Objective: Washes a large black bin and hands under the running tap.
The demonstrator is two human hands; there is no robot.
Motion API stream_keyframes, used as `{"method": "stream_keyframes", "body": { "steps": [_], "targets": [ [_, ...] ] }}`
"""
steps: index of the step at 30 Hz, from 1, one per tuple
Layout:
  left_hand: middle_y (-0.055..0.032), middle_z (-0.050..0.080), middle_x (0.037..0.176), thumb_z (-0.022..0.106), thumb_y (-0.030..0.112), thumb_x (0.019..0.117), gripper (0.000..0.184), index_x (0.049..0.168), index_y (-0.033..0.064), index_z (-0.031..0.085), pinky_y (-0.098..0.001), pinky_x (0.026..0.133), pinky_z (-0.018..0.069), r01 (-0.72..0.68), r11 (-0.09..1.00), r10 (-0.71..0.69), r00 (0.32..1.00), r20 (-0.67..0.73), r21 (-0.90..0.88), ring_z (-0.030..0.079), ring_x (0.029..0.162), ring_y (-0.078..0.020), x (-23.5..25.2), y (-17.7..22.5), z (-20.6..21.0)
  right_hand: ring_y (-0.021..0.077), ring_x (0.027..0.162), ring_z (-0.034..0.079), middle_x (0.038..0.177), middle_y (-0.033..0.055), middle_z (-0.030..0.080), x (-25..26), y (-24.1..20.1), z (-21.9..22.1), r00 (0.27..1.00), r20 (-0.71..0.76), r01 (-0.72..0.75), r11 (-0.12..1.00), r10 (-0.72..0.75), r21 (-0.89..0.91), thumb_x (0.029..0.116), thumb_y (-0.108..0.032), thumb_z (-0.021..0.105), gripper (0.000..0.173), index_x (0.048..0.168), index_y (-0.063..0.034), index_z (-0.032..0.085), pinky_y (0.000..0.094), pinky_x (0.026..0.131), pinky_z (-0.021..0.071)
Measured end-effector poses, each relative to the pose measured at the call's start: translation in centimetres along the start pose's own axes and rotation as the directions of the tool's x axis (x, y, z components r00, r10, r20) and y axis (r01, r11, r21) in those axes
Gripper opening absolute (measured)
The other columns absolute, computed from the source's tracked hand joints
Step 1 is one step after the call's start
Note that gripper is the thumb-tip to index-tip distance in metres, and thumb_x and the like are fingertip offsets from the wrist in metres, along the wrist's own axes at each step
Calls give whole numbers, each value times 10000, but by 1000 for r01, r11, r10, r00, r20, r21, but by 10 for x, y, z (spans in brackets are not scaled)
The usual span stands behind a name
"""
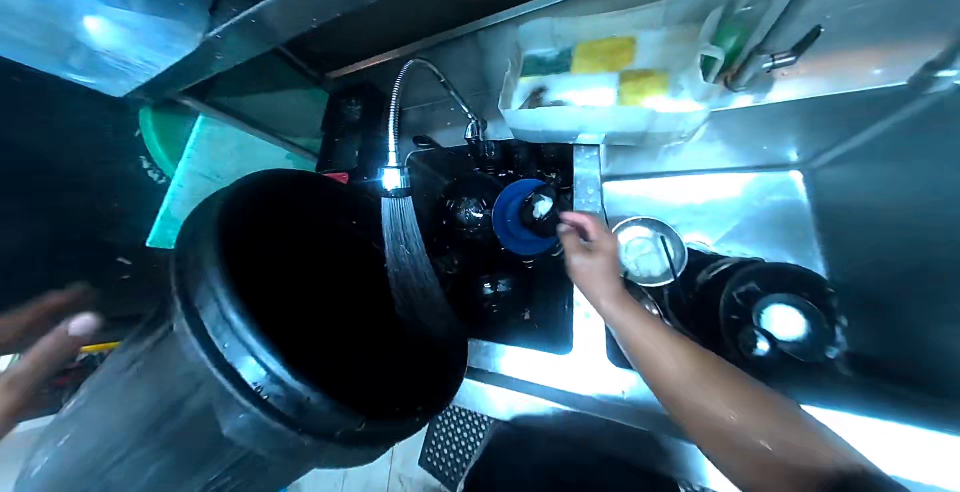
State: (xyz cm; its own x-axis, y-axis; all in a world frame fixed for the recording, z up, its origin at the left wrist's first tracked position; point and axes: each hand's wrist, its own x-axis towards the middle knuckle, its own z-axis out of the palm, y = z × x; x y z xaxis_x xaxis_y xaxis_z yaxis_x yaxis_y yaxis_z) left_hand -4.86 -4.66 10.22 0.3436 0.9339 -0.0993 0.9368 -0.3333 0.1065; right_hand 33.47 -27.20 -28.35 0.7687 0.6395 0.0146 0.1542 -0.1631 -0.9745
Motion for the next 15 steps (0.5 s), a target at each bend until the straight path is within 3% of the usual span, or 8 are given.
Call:
{"method": "stream_keyframes", "body": {
  "steps": [2,4,6,9,11,13,15],
  "targets": [
    [-329,463,1498,479,266,1059,563,1479,-106,438,-462,1193,357,84,992,-79,995,59,-89,457,1424,-373,-21,-64,19,232,1183,666,1305,179,667,24,-54,39,990,138,-1,984,-23,176,1050,-245,549,394,1341,12,617,424,1044,540],
    [-245,384,1597,459,426,1030,671,1535,-14,421,-468,1234,294,75,991,-72,997,40,-106,363,1503,-321,-35,-106,43,242,1353,559,1503,182,533,51,-110,79,947,318,-157,923,41,350,1068,-327,520,556,1519,-10,444,433,1134,464],
    [-183,339,1641,406,560,1013,749,1562,50,412,-478,1260,240,33,996,-37,998,-41,-83,300,1539,-291,-39,-127,62,279,1448,442,1607,171,399,76,-160,121,884,458,-317,833,88,453,1065,-383,518,681,1612,-61,270,519,1157,411],
    [-151,380,1627,361,619,998,763,1559,108,439,-536,1248,235,14,997,-25,988,-149,-76,324,1527,-298,-40,-143,77,304,1460,408,1598,183,396,94,-219,173,830,551,-398,785,89,474,1060,-403,533,702,1619,-89,247,560,1163,371],
    [-134,408,1613,355,634,992,763,1556,129,450,-554,1240,249,13,995,-31,982,-185,-96,351,1514,-291,-41,-155,82,297,1470,401,1622,189,349,100,-241,196,824,566,-388,738,10,552,1057,-396,544,761,1638,-83,164,534,1176,387],
    [-128,423,1605,328,662,985,787,1556,134,450,-552,1236,256,11,996,-30,979,-202,-94,366,1506,-285,-43,-164,84,263,1546,269,1712,149,149,97,-249,207,813,578,-379,690,-70,617,1057,-392,547,856,1664,-123,7,507,1229,317],
    [-133,423,1604,303,675,993,800,1559,127,443,-530,1242,254,-6,997,-9,978,-207,-71,361,1509,-283,-45,-169,84,245,1575,187,1730,142,37,75,-235,217,830,548,-302,743,-103,597,1055,-373,553,908,1655,-137,-85,506,1257,261]
  ]
}}
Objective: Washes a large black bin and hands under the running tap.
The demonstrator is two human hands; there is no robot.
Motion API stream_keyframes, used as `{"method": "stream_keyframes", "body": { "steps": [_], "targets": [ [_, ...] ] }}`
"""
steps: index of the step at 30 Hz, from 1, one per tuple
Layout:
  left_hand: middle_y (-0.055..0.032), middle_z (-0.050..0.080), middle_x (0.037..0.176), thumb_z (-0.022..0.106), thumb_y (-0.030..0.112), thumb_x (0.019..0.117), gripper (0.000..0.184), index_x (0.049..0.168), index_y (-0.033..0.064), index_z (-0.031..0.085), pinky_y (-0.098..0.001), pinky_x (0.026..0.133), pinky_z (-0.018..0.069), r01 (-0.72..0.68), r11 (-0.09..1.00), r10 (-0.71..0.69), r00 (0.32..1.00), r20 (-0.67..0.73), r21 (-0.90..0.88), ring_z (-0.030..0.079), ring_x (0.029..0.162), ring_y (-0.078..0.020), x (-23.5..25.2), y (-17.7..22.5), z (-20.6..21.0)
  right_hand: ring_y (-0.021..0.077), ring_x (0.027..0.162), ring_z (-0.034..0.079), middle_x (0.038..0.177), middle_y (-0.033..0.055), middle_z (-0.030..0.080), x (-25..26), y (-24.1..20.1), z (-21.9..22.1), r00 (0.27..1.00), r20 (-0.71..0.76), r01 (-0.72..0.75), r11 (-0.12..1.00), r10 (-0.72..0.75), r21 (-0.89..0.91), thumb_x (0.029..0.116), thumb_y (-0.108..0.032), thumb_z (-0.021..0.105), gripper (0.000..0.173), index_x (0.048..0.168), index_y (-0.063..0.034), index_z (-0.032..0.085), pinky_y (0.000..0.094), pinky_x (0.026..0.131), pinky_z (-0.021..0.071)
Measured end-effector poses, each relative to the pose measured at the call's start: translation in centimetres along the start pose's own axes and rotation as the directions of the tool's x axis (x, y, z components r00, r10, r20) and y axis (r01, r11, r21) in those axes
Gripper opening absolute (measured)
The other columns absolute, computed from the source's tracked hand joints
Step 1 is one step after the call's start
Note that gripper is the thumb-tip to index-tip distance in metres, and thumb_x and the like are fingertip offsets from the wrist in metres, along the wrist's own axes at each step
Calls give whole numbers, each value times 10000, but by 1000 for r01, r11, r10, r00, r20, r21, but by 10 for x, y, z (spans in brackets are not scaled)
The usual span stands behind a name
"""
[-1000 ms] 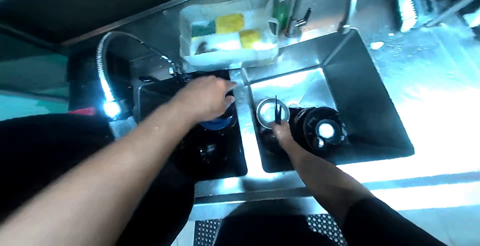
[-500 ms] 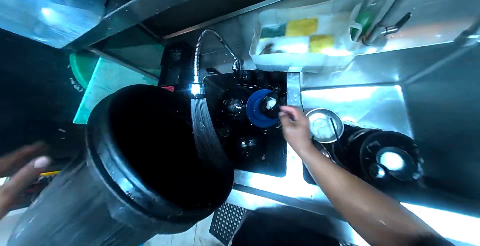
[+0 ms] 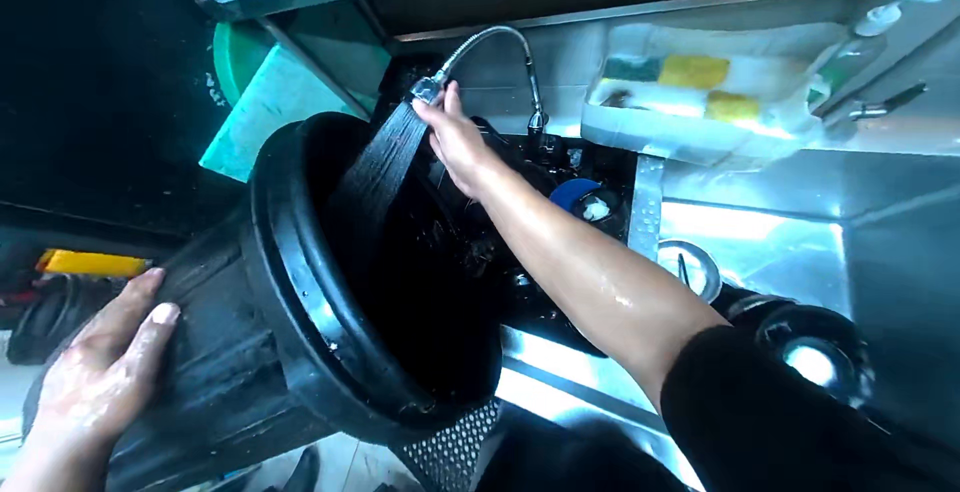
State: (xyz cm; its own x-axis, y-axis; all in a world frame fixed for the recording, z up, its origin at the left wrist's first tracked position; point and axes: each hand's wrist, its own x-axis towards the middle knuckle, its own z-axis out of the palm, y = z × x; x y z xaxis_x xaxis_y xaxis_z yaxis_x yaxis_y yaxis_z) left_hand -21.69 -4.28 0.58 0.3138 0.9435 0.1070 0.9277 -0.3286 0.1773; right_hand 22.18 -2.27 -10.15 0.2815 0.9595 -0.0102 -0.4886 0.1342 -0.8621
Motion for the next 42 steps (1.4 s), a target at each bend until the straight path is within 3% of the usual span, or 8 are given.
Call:
{"method": "stream_keyframes", "body": {
  "steps": [5,10,15,21,26,32,36,42],
  "targets": [
    [-150,405,1612,266,684,991,829,1561,105,432,-562,1242,229,10,998,-8,1000,-28,57,343,1514,-326,-4,14,6,307,1480,416,1645,198,333,-113,134,14,932,266,-46,809,246,-587,972,-416,693,921,1647,-73,168,544,1196,383],
    [-137,456,1583,248,691,991,829,1539,111,475,-589,1215,272,-23,993,29,998,-48,115,391,1488,-336,3,29,8,458,1363,493,1393,309,573,-171,128,27,321,580,171,556,749,-813,1063,-319,552,510,1388,73,559,664,1184,267],
    [-187,409,1601,341,607,1037,758,1544,53,448,-490,1254,254,-80,995,83,996,-40,59,351,1514,-318,-25,11,2,367,1589,84,1713,53,230,-138,244,7,536,596,490,355,598,-796,984,-561,542,708,1584,-207,416,714,1218,16],
    [-293,391,1573,305,490,1083,717,1506,-75,436,-435,1269,239,-69,998,69,996,-51,14,339,1515,-352,-47,-9,-2,465,1520,260,1607,238,381,-170,201,58,218,650,386,548,728,-742,1002,-659,467,804,1504,-32,491,685,1225,157],
    [-250,433,1563,340,495,1085,684,1498,-34,474,-409,1251,278,26,1000,-26,999,-24,-15,376,1502,-303,-34,-17,-9,398,1551,226,1663,173,314,-137,255,61,650,599,454,394,467,-799,981,-402,645,695,1563,-93,424,656,1239,133],
    [-120,441,1596,309,566,1064,666,1540,132,481,-475,1241,277,155,988,-155,988,-14,7,383,1500,-247,-16,-18,-7,314,1585,142,1705,-3,254,-107,273,31,861,394,299,305,322,-904,957,-454,659,682,1566,-233,444,700,1219,117],
    [-103,487,1565,303,599,1036,693,1510,145,523,-504,1218,314,192,981,-192,980,-45,-9,437,1466,-246,-4,-16,-4,298,1593,121,1729,26,170,-105,254,-7,845,297,214,229,444,-950,1019,-589,477,738,1640,-243,278,629,1254,121],
    [-205,430,1579,343,475,1065,656,1502,6,481,-422,1236,293,153,977,-155,988,-2,-147,407,1481,-252,7,-13,-3,346,1571,189,1657,30,364,-109,199,-94,828,239,288,-19,508,-957,1031,-306,523,461,1486,-241,560,726,1216,80]
  ]
}}
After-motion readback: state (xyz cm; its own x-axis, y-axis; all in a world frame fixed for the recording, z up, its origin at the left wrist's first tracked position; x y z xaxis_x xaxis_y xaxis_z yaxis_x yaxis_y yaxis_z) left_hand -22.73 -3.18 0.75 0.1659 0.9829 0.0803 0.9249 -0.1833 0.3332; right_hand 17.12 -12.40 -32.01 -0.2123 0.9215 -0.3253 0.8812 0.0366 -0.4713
